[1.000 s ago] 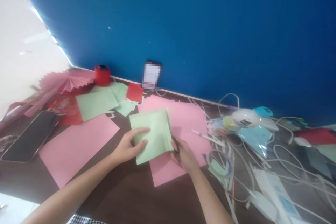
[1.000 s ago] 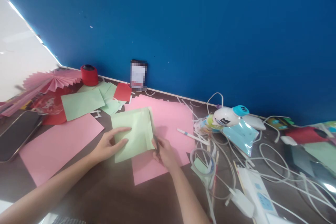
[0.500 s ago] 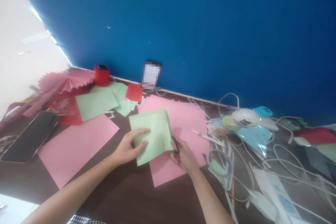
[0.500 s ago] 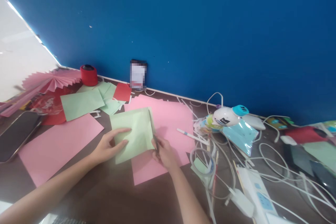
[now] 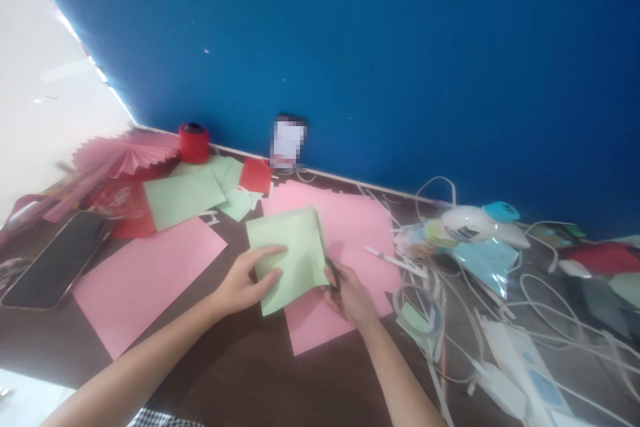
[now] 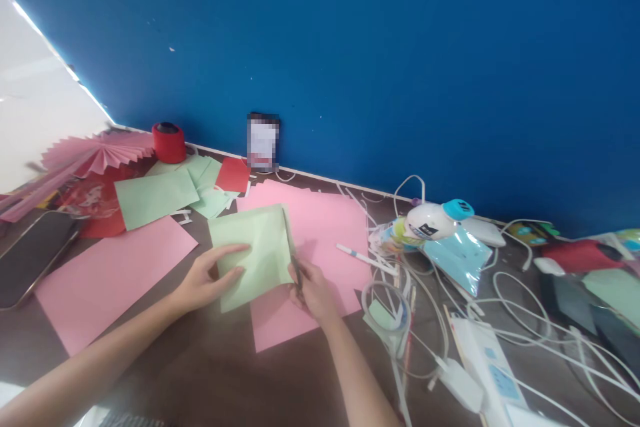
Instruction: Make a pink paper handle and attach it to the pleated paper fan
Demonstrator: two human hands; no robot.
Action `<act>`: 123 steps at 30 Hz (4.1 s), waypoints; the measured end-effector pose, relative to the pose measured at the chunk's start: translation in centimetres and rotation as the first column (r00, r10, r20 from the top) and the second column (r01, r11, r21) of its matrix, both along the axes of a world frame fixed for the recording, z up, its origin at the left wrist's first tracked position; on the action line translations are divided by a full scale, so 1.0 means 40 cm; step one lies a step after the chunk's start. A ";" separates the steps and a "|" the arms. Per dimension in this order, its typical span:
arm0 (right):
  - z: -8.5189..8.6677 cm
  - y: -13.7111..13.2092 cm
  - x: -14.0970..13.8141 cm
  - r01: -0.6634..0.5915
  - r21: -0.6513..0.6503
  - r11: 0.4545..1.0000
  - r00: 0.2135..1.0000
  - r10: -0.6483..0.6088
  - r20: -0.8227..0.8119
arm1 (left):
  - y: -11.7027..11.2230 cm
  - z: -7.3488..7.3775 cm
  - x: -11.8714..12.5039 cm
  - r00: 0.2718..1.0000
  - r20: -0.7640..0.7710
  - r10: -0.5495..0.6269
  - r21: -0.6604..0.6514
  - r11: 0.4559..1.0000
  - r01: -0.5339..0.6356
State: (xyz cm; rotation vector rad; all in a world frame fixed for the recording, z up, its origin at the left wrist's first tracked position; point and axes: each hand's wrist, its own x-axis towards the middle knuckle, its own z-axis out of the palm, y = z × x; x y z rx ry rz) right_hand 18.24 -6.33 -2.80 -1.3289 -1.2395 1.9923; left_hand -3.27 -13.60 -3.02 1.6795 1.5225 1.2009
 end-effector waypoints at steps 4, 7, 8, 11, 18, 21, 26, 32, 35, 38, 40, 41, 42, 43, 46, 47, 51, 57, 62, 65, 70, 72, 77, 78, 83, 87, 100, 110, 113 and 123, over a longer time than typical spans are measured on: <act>0.000 0.000 0.001 0.001 -0.003 1.000 1.000 -0.001 0.008 | 0.001 -0.002 -0.001 1.000 0.000 0.002 0.011 1.000 -0.002; 0.000 0.000 0.002 -0.002 0.009 1.000 1.000 0.002 -0.001 | 0.002 -0.001 -0.003 1.000 0.000 0.004 0.017 1.000 -0.004; 0.000 0.000 0.002 -0.003 0.013 1.000 1.000 0.003 -0.003 | 0.002 0.000 -0.004 1.000 0.001 0.002 0.015 1.000 -0.002; 0.000 -0.001 0.003 -0.010 0.011 1.000 1.000 0.010 0.003 | 0.002 0.002 -0.004 1.000 0.004 -0.002 0.010 1.000 0.002; -0.005 0.002 0.003 -0.013 0.005 1.000 1.000 0.013 0.014 | 0.002 0.002 -0.002 1.000 -0.001 -0.001 0.008 1.000 0.001; -0.007 0.002 0.003 -0.008 0.006 1.000 1.000 0.008 0.022 | 0.002 -0.002 -0.004 1.000 -0.006 -0.005 0.017 1.000 0.005; -0.007 0.001 0.004 -0.009 0.013 1.000 1.000 0.008 0.021 | 0.002 -0.005 -0.005 1.000 -0.014 -0.002 0.030 1.000 0.003; -0.008 0.001 0.005 -0.003 -0.002 1.000 1.000 0.003 0.029 | 0.003 0.000 -0.003 1.000 -0.012 0.003 0.025 1.000 -0.003; -0.011 0.002 0.006 0.002 -0.012 1.000 1.000 -0.002 0.030 | 0.003 0.002 -0.003 1.000 -0.011 0.002 0.022 1.000 -0.002; -0.014 0.002 0.006 0.003 -0.025 1.000 1.000 -0.002 0.028 | 0.003 0.002 -0.004 1.000 -0.014 -0.001 0.018 1.000 0.001; -0.016 0.002 0.007 -0.002 -0.021 1.000 1.000 0.002 0.026 | 0.003 0.001 -0.004 1.000 -0.016 -0.001 0.018 1.000 0.001; -0.017 0.002 0.007 -0.003 -0.015 1.000 1.000 0.003 0.026 | 0.003 0.000 -0.004 1.000 -0.017 -0.001 0.018 1.000 0.001; -0.017 0.002 0.007 -0.003 -0.008 1.000 1.000 0.003 0.026 | 0.003 0.000 -0.005 1.000 -0.017 -0.001 0.019 1.000 0.001; -0.017 0.002 0.008 -0.002 -0.003 1.000 1.000 0.002 0.027 | 0.002 -0.001 -0.005 1.000 -0.016 0.001 0.021 1.000 -0.001; -0.016 0.002 0.008 -0.001 -0.003 1.000 0.999 0.001 0.034 | 0.002 -0.001 -0.004 1.000 -0.016 -0.001 0.021 1.000 0.001; -0.016 0.003 0.008 0.001 -0.007 1.000 0.999 -0.001 0.037 | 0.002 -0.001 -0.004 1.000 -0.017 -0.001 0.020 1.000 0.001; -0.015 0.004 0.008 -0.002 -0.020 1.000 0.999 0.003 0.039 | 0.003 -0.002 -0.005 1.000 -0.015 -0.001 0.020 1.000 0.002; -0.015 0.005 0.008 0.007 -0.012 1.000 0.998 -0.006 0.057 | 0.002 0.000 -0.005 1.000 -0.012 0.006 0.015 1.000 -0.006; -0.020 0.006 0.009 0.010 -0.002 1.000 0.998 -0.010 0.065 | 0.005 0.008 -0.006 0.999 0.034 0.027 -0.049 0.998 -0.025; -0.021 0.005 0.010 0.002 0.013 1.000 0.999 -0.003 0.038 | 0.009 0.010 -0.008 0.995 0.049 0.090 -0.106 0.991 -0.085; -0.010 0.003 0.007 0.012 0.000 1.000 0.995 -0.012 -0.099 | 0.010 0.008 -0.007 0.996 0.017 0.093 -0.145 0.985 -0.089; -0.005 0.002 0.006 0.020 -0.005 1.000 0.991 -0.020 -0.129 | 0.010 0.008 -0.006 0.998 0.007 0.058 -0.119 0.991 -0.056; -0.003 0.001 0.007 -0.004 0.022 1.000 0.997 0.005 -0.072 | 0.009 0.004 -0.005 1.000 -0.011 0.000 -0.055 0.998 0.000; -0.004 0.001 0.007 -0.008 0.026 1.000 0.998 0.010 -0.063 | 0.008 0.004 -0.005 1.000 -0.013 -0.005 -0.051 0.999 0.005; -0.007 -0.002 0.005 0.018 0.012 1.000 0.995 -0.016 -0.102 | 0.006 0.003 -0.002 1.000 -0.017 -0.016 -0.061 0.998 0.015; -0.009 -0.002 0.005 0.006 0.028 1.000 0.997 -0.003 -0.081 | 0.006 0.005 0.000 1.000 -0.016 -0.023 -0.062 0.998 0.022; -0.003 0.000 0.005 -0.072 0.077 0.994 0.997 0.072 -0.010 | 0.004 0.004 0.004 0.999 -0.019 -0.046 -0.042 0.998 0.045; -0.004 -0.004 0.001 -0.025 0.073 0.997 0.999 0.028 -0.043 | 0.001 0.008 0.006 0.998 -0.023 -0.052 -0.040 0.998 0.051; -0.001 -0.006 0.000 -0.013 0.054 0.998 0.999 0.015 -0.038 | 0.000 0.006 0.006 0.998 -0.032 -0.051 -0.038 0.998 0.050; -0.011 0.000 0.006 0.008 0.002 1.000 0.998 -0.008 -0.065 | -0.003 -0.002 0.006 0.998 -0.023 -0.052 -0.023 0.998 0.052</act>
